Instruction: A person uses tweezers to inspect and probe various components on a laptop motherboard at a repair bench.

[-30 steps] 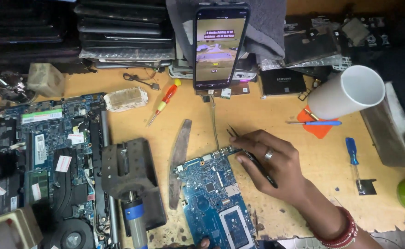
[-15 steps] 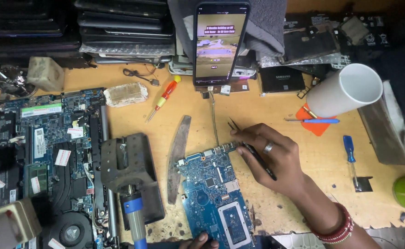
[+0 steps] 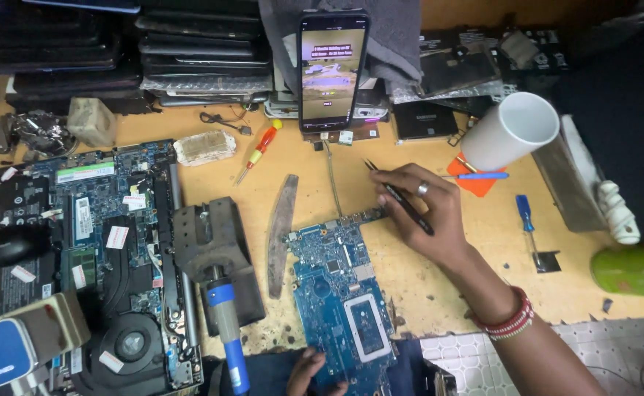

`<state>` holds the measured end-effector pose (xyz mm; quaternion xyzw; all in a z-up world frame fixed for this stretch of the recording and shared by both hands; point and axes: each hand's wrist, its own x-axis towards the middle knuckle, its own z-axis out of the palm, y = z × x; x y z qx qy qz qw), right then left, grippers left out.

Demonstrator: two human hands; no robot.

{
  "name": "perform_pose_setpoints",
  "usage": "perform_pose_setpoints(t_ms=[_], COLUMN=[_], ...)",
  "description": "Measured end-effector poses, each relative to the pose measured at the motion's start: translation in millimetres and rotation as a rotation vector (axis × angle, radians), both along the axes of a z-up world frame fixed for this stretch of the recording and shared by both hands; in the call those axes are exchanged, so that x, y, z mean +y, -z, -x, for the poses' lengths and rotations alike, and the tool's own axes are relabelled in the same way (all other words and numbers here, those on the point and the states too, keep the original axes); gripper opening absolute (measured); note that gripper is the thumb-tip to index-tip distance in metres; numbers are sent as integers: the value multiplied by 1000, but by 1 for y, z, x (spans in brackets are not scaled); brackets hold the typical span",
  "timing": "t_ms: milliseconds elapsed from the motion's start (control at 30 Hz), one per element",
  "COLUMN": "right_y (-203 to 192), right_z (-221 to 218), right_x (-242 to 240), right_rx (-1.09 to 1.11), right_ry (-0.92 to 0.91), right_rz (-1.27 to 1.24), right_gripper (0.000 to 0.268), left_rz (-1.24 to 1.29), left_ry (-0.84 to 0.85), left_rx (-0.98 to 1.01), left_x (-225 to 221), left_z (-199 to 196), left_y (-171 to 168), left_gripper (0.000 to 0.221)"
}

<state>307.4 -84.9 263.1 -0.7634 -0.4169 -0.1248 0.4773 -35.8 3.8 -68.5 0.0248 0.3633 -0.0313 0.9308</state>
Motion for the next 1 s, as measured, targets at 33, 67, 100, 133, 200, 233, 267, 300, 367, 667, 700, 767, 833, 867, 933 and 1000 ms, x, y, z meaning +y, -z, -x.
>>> perform_pose_setpoints(t_ms=[33,67,100,133,200,233,267,300,367,667,700,767,833,867,933,1000], right_y=[1,2,1,-1,-1,1,3,6,12,6,7,10,10,10,8,7], right_z=[-1,-2,-1,0,-1,-2,-3,-4,-6,-6,-8,-12,-14,-15,-13,-11], right_x=[-1,-2,-2,-2,-1,-2,-3,-3,-6,-10,-11,-13,-14,-15,-14,-13], right_rx=[3,6,4,18,32,52,72,69,200,317,316,308,274,241,211,180], right_ry=[-14,-27,-21,-37,-52,-58,-64,-56,-99,154,148,186,201,221,211,191], right_rz=[6,13,12,25,32,26,19,18,-64,-71,-68,-60,-25,5,13,19], right_gripper=[24,25,25,25,26,27,29,29,30,17,17,13,13,13,13,13], left_rz=[-551,-1090,-1090,-1484,-1879,-1715,-1537,-1537,-1868,-1772,-1772,-1558,-1739,-1917,-1997,-2079], left_ry=[-58,-119,-115,-122,-129,6,136,141,-87,-378,-383,-85,-28,38,85,126], left_rx=[-135,-293,-299,-189,-60,-243,-412,-420,-435,-633,-627,-744,-666,-585,-512,-429], left_x=[-7,-15,-22,-29,-32,-29,-26,-22,-16,-23,-17,-7,0,3,4,5], left_z=[1,2,-4,-9,-24,-24,-12,-21,-38,-55,-54,-53,-57,-59,-58,-55], left_y=[-1,-2,9,20,-25,-83,-142,-157,-189,-195,-219,-268,-273,-276,-277,-273], left_gripper=[45,70,70,59,64,52,47,47,31,21,21,44,36,36,37,39])
